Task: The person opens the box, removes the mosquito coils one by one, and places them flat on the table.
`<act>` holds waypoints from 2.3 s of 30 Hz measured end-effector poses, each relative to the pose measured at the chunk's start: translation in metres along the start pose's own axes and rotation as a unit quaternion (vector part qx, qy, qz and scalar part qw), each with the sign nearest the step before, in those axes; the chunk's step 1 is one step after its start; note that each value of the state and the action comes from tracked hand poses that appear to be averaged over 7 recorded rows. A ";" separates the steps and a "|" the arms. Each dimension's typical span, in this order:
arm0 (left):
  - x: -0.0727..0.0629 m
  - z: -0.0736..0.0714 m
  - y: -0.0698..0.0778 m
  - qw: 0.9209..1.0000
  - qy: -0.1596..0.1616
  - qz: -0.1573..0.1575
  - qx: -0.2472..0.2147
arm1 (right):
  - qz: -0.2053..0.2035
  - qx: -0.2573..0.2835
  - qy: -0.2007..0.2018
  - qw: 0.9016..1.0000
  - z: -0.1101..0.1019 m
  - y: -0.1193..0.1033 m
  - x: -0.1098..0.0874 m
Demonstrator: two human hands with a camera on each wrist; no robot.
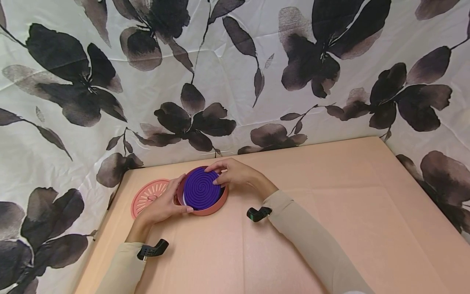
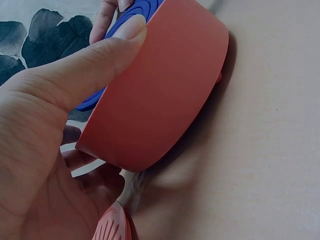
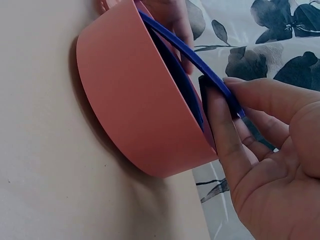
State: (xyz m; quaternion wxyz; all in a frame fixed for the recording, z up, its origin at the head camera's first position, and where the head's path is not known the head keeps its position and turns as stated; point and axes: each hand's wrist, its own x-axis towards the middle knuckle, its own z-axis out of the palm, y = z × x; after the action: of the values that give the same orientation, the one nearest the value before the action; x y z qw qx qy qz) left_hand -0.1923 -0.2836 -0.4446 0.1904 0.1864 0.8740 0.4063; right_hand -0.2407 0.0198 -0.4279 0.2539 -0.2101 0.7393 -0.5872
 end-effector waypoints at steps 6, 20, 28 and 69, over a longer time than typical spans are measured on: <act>0.000 0.001 0.000 1.000 0.001 0.004 -0.004 | 0.010 0.023 0.008 1.000 -0.001 0.001 -0.001; 0.000 0.000 -0.001 1.000 0.001 0.002 -0.001 | -0.006 -0.030 0.008 1.000 0.006 0.001 0.000; -0.001 0.000 -0.001 1.000 0.002 0.008 0.000 | 0.025 -0.026 0.008 0.999 0.011 -0.003 -0.001; 0.008 -0.009 -0.004 1.000 -0.006 0.007 -0.003 | -0.030 0.108 0.071 0.991 -0.035 0.006 -0.030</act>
State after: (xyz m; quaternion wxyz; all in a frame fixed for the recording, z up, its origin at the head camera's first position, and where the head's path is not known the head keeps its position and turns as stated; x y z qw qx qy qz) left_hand -0.2036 -0.2878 -0.4439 0.1939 0.1942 0.8703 0.4090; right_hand -0.2389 0.0663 -0.4232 0.2042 -0.1612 0.6810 -0.6845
